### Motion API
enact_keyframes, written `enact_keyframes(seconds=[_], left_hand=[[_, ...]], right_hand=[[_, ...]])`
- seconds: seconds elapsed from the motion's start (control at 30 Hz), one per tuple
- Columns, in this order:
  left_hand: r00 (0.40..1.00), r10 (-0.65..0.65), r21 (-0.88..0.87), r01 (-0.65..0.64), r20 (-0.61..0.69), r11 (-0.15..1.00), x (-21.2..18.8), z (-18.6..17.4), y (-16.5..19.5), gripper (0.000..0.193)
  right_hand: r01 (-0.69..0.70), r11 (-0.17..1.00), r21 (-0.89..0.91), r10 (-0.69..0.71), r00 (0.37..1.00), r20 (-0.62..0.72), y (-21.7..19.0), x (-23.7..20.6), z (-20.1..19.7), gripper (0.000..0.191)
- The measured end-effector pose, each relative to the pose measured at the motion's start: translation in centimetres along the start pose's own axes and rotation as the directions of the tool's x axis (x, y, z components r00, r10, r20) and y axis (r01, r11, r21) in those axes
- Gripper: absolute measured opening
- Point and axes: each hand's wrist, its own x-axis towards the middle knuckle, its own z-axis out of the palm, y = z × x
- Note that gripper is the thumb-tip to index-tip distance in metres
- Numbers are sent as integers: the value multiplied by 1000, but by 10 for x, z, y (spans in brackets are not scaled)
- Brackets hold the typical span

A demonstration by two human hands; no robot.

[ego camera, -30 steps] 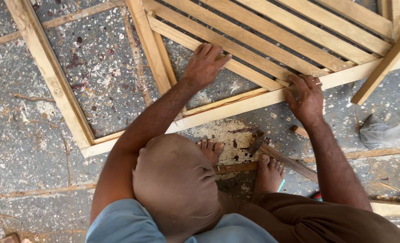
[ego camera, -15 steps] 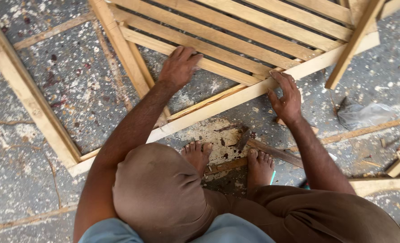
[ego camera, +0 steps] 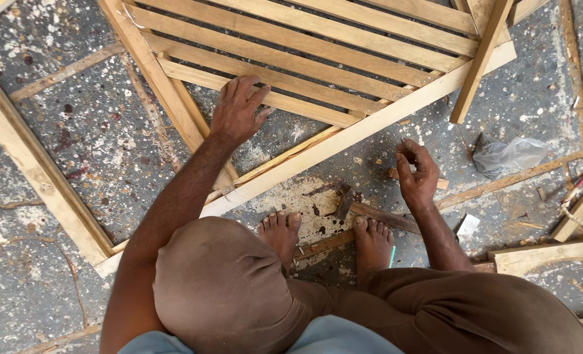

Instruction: The person assembles a wooden lattice by applying glue to the ends of slats, positioning them into a diagonal pattern within a frame, marking measurements with a pencil, and trimming excess wood using a circular saw.

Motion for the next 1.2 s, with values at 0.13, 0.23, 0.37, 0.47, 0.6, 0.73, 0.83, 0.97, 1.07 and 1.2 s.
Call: enact_keyframes(seconds=[0.13, 0.23, 0.37, 0.47, 0.6, 0.73, 0.83, 0.97, 1.07, 1.2], left_hand=[[991, 41, -87, -53, -130, 995, -14, 4, 9, 49], [981, 113, -164, -139, -157, 977, -20, 13, 25, 47], [969, 129, -220, -176, -209, 960, -26, 23, 45, 52], [976, 100, -215, -141, -193, 966, -28, 24, 51, 50], [972, 34, -265, -96, -231, 959, -31, 24, 52, 48], [972, -46, -287, -22, -229, 958, -39, 24, 60, 50], [971, -91, -325, 15, -222, 946, -45, 24, 69, 49], [954, -121, -417, -4, -273, 909, -52, 24, 78, 47], [940, -158, -429, 14, -303, 903, -53, 27, 82, 45], [914, -282, -488, 112, -291, 866, -49, 29, 77, 37]], right_hand=[[-10, 1000, 6, 9, 999, 33, 2, -10, 6, 28], [-9, 1000, 5, 9, 999, 36, 0, -19, 8, 30], [-75, 996, 40, 73, 996, 55, -5, -27, 8, 31], [-66, 985, 159, 58, 997, 52, -8, -28, 6, 33], [-84, 965, 249, 67, 995, 75, -9, -26, -1, 35], [-81, 961, 265, 61, 995, 83, -18, -15, -24, 31], [21, 972, 235, -46, 994, 100, -39, 12, -57, 26], [127, 985, 118, -149, 967, 206, -94, 58, -116, 24], [353, 935, -44, -319, 886, 336, -148, 104, -134, 18], [482, 849, -217, -331, 805, 492, -222, 139, -131, 19]])
